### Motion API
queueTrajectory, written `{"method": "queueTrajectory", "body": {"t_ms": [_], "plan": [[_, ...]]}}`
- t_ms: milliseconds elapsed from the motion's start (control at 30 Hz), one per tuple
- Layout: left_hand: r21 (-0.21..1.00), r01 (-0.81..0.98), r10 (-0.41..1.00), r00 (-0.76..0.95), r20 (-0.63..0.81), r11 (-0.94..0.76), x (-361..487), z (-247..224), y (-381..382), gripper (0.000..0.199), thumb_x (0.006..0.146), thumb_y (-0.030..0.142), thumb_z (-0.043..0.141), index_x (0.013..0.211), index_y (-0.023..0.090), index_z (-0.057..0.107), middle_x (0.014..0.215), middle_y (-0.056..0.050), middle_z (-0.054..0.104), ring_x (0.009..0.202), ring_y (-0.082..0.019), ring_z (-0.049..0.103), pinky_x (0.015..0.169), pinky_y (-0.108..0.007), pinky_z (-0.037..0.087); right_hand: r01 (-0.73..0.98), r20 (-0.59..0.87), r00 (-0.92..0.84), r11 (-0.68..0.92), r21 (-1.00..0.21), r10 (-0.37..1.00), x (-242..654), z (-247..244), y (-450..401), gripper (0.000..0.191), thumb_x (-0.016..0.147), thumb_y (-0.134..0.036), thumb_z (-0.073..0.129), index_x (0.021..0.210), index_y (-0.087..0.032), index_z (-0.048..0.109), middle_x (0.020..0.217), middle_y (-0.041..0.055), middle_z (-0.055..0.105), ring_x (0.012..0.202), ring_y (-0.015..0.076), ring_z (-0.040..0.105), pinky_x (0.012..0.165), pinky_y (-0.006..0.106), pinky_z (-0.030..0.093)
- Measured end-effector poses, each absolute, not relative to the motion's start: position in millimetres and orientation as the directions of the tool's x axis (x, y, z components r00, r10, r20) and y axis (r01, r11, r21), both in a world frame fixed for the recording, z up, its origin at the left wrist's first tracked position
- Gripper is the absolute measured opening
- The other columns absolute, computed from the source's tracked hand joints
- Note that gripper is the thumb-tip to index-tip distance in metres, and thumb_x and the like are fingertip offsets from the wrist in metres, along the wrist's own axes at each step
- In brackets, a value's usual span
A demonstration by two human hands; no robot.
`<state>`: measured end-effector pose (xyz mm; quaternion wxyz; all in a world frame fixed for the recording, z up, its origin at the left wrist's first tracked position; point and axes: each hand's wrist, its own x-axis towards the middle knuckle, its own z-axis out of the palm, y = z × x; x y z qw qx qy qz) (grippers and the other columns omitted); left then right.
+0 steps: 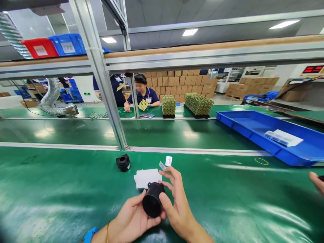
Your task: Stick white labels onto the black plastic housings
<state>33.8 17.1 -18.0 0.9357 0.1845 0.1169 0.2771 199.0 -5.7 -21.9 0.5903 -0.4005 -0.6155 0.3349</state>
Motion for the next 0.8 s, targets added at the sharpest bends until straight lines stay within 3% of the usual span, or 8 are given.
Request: {"method": "queueTrajectory", "body": {"t_ms": [133, 267, 433, 567, 700, 800], "plan": [[0.378, -0.5, 0.566, 0.82, -0.082, 0.779, 34.8, -10.4, 15.6, 0.041, 0.084, 0.042, 0.069, 0.106, 0.008, 0.071, 0.096, -0.011, 0.073, 0.083, -0.02, 0.067, 0.08, -0.027, 0.045, 0.147, 0.391, -0.019, 0.389, -0.909, 0.92, 199.6, -18.8, -8.1, 0.06, 0.096, -0.052, 0.051, 0.146, -0.035, 0.022, 0.148, 0.0111, 0.031, 0.137, 0.0309, 0.033, 0.109, 0.051, 0.037], [0.366, -0.521, 0.577, 0.814, -0.058, 0.771, 33.4, -1.5, 15.4, 0.036, 0.081, 0.038, 0.073, 0.104, 0.011, 0.072, 0.098, -0.008, 0.073, 0.082, -0.017, 0.066, 0.084, -0.027, 0.044, 0.142, 0.318, -0.052, 0.322, -0.936, 0.947, 197.8, -17.9, -7.3, 0.063, 0.095, -0.048, 0.056, 0.145, -0.037, 0.021, 0.148, 0.0115, 0.032, 0.137, 0.0306, 0.035, 0.106, 0.051, 0.04], [0.542, -0.403, 0.557, 0.816, -0.152, 0.737, 29.4, -8.6, 12.1, 0.032, 0.081, 0.032, 0.071, 0.106, 0.012, 0.071, 0.102, -0.013, 0.071, 0.095, -0.026, 0.066, 0.095, -0.039, 0.041, 0.216, 0.35, -0.004, 0.342, -0.914, 0.937, 204.3, -12.2, -7.5, 0.061, 0.096, -0.036, 0.053, 0.146, -0.037, 0.018, 0.145, 0.0112, 0.031, 0.13, 0.0295, 0.044, 0.098, 0.047, 0.049], [0.628, -0.294, 0.53, 0.818, -0.225, 0.721, 28.5, -23.3, 6.3, 0.026, 0.084, 0.037, 0.068, 0.099, 0.015, 0.072, 0.092, -0.013, 0.072, 0.091, -0.029, 0.069, 0.093, -0.044, 0.044, 0.425, 0.294, -0.101, 0.308, -0.851, 0.95, 214.3, -2.6, -9.9, 0.08, 0.084, -0.021, 0.058, 0.149, -0.038, 0.016, 0.14, 0.0096, 0.036, 0.118, 0.0275, 0.054, 0.089, 0.043, 0.053], [0.616, -0.299, 0.522, 0.825, -0.217, 0.729, 29.6, -23.3, 3.2, 0.028, 0.084, 0.039, 0.069, 0.097, 0.015, 0.071, 0.09, -0.011, 0.071, 0.091, -0.027, 0.068, 0.094, -0.043, 0.043, 0.531, 0.294, -0.228, 0.372, -0.761, 0.928, 215.6, 0.7, -12.4, 0.095, 0.075, -0.016, 0.065, 0.152, -0.036, 0.013, 0.143, 0.0098, 0.034, 0.12, 0.0287, 0.052, 0.096, 0.045, 0.049], [0.613, -0.354, 0.547, 0.823, -0.154, 0.706, 31.5, -9.7, 4.1, 0.027, 0.078, 0.033, 0.077, 0.096, 0.013, 0.072, 0.094, -0.011, 0.07, 0.092, -0.024, 0.066, 0.095, -0.039, 0.041, 0.454, 0.319, -0.227, 0.39, -0.801, 0.92, 215.8, 1.8, -14.0, 0.09, 0.081, -0.023, 0.063, 0.152, -0.034, 0.01, 0.148, 0.0104, 0.029, 0.128, 0.0299, 0.045, 0.104, 0.049, 0.043]]}}
